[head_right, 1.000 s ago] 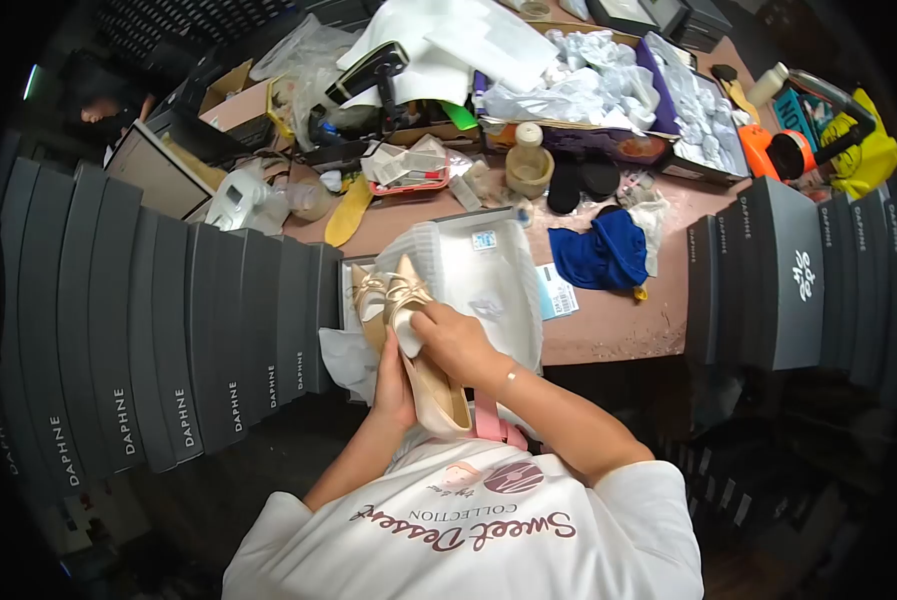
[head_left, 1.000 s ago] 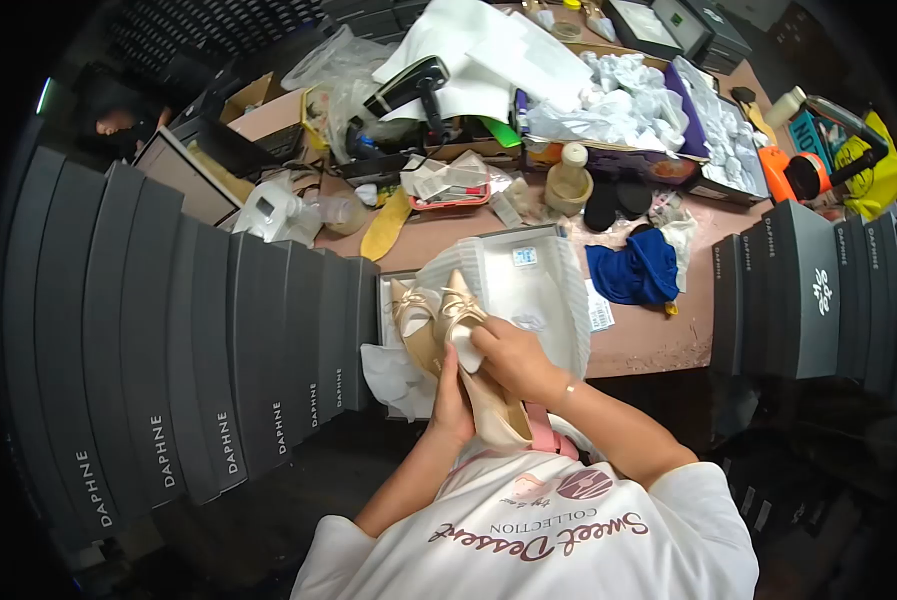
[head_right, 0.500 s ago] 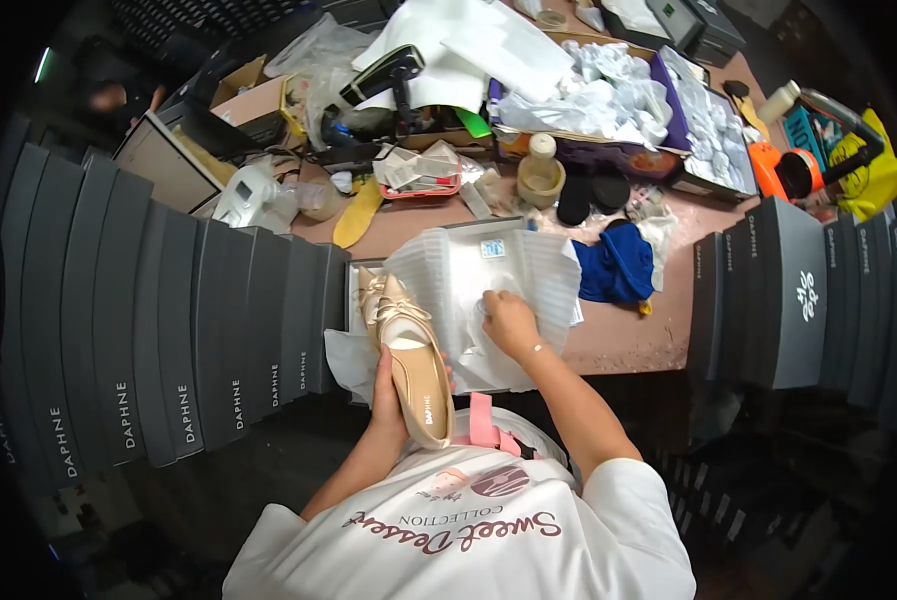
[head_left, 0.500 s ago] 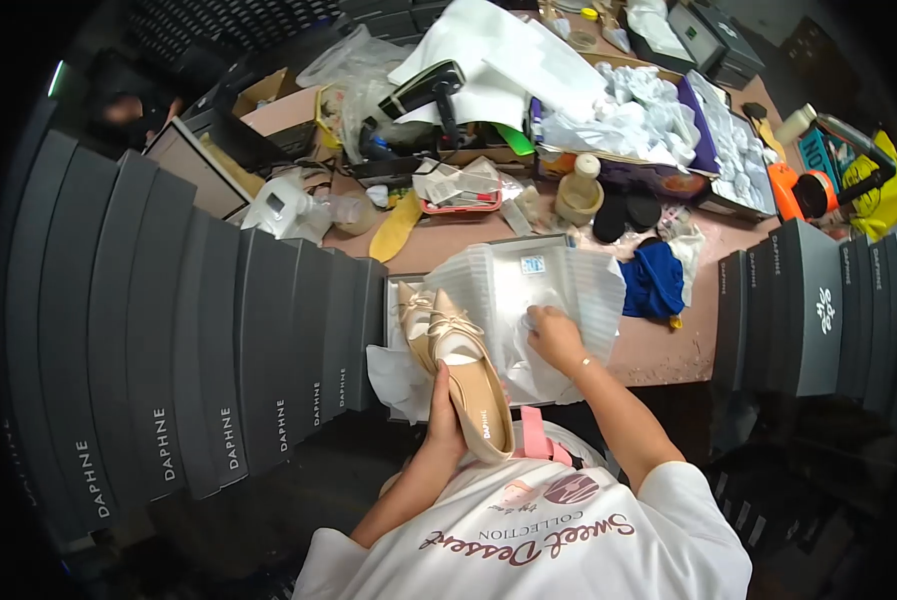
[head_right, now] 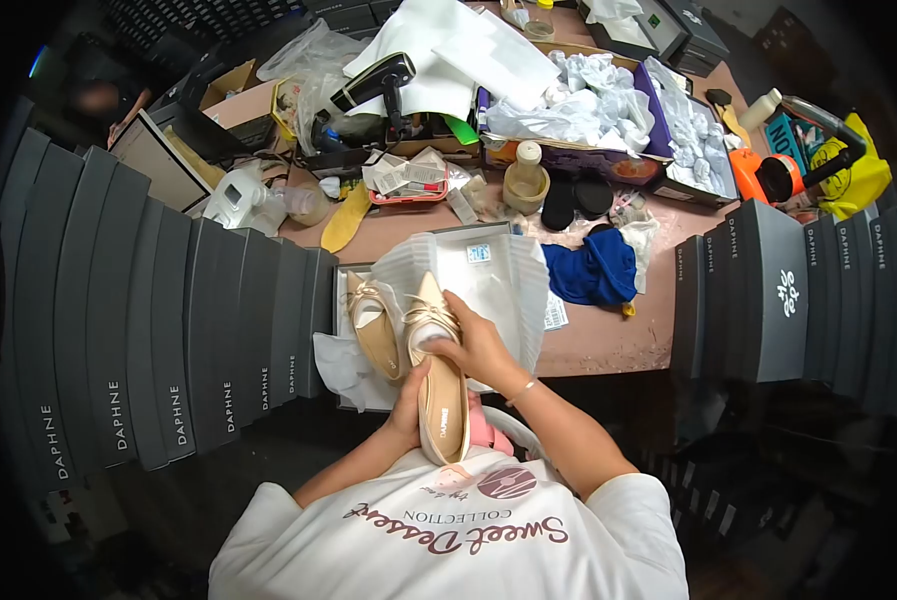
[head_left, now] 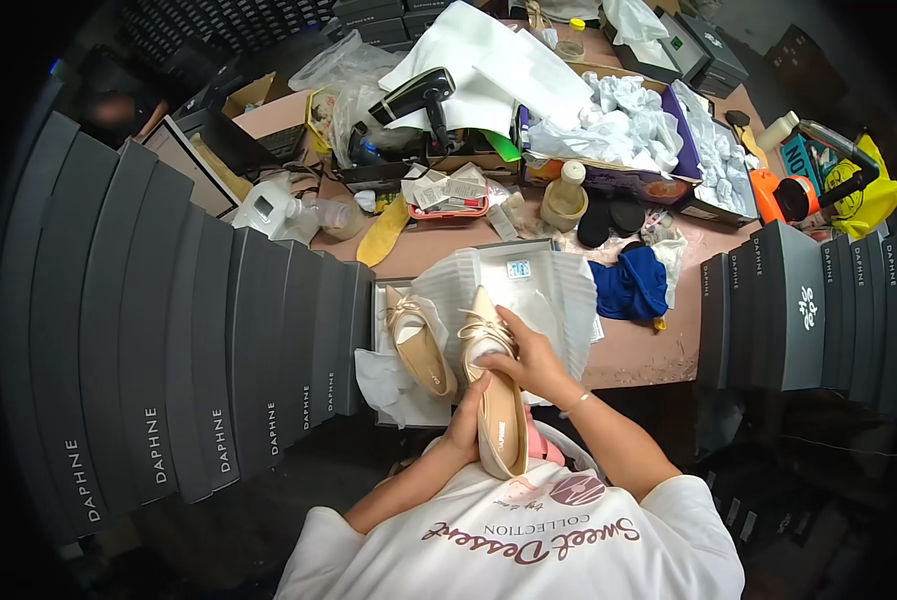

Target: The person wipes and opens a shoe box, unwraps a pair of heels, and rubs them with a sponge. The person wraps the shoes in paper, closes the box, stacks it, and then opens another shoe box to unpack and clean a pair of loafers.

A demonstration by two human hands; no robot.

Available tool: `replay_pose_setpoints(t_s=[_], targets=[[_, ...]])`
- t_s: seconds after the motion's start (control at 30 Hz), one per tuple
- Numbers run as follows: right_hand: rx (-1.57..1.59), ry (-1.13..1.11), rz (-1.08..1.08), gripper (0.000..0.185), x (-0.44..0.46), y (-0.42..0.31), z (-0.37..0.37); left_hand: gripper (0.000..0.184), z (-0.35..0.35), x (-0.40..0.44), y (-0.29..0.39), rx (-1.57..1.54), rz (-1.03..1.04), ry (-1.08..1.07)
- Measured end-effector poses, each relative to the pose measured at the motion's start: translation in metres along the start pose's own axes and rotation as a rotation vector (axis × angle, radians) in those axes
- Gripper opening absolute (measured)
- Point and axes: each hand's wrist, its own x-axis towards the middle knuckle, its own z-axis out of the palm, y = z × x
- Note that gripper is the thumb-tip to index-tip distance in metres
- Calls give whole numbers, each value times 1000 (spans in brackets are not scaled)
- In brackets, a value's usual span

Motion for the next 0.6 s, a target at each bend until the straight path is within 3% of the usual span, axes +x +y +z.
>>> replay_pose_setpoints(t_s=[0.07, 0.17, 0.23, 0.3, 0.33, 0.4, 0.43, 0.47, 0.53, 0.57, 0.6], targets=[[176, -138, 249, 55, 2, -2, 5, 56, -1, -1, 1, 46, -29, 9], [159, -231, 280, 65, 13, 1, -6, 50, -8, 0, 5, 139, 80, 167], [121, -180, 290, 58, 23, 15, -22, 47, -42, 8, 11, 688, 628, 386], [-66, -118, 228, 59, 26, 46, -24, 48, -96, 11, 24, 706, 821, 736], [-76, -103, 235, 59, 22, 61, -14, 41, -122, 16, 25, 400, 767, 726], [-537, -177, -20, 58, 22, 83, 4, 31, -166, 18, 27, 150, 446, 518], [-589, -163, -74, 53, 24, 75, 17, 26, -167, 25, 29, 125, 379, 497], [-560, -60, -174, 56, 18, 51, 26, 21, -169, 28, 28, 103, 305, 487], [-80, -409, -1, 60, 9, 29, 47, 21, -191, 24, 14, 117, 307, 459], [-23, -658, 79, 66, 8, 4, 49, 21, -204, 26, 11, 106, 348, 451], [-12, -577, -99, 63, -4, 0, 60, 22, -213, 32, 13, 90, 398, 441]])
